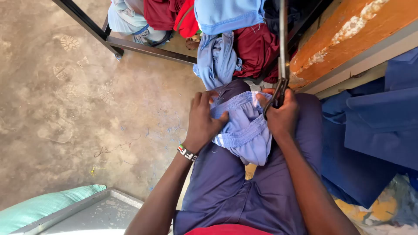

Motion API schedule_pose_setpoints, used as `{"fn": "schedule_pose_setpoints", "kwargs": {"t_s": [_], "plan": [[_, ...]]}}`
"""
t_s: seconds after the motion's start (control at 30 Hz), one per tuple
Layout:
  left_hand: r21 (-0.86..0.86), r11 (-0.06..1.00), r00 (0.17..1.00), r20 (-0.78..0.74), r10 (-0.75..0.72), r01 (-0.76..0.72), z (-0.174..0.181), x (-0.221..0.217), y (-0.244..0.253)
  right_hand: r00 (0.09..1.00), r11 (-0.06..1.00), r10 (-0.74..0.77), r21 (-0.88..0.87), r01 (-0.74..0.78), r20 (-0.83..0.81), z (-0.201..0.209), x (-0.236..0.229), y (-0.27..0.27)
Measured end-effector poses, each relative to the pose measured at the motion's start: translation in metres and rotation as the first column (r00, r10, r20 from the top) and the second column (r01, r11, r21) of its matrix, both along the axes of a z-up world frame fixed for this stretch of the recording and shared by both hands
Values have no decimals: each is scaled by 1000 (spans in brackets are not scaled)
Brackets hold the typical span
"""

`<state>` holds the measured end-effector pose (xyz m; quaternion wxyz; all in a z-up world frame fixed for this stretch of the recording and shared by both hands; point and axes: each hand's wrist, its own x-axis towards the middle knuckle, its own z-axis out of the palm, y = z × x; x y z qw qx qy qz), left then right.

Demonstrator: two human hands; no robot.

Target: Trimming excess fabric and loose threads from blue garments using scissors

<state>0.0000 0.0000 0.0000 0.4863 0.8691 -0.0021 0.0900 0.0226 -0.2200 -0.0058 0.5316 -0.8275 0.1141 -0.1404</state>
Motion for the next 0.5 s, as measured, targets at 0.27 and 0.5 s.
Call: {"fn": "schedule_pose_setpoints", "kwargs": {"t_s": [0.27, 0.5], "plan": [[-17, 977, 977, 15, -214, 214, 33, -11, -12, 970, 949, 144, -252, -192, -196, -37, 43, -21], [259, 965, 999, -50, -21, 33, -4, 4, -35, 960, 910, 187, -333, -249, -208, -42, 59, -24]]}}
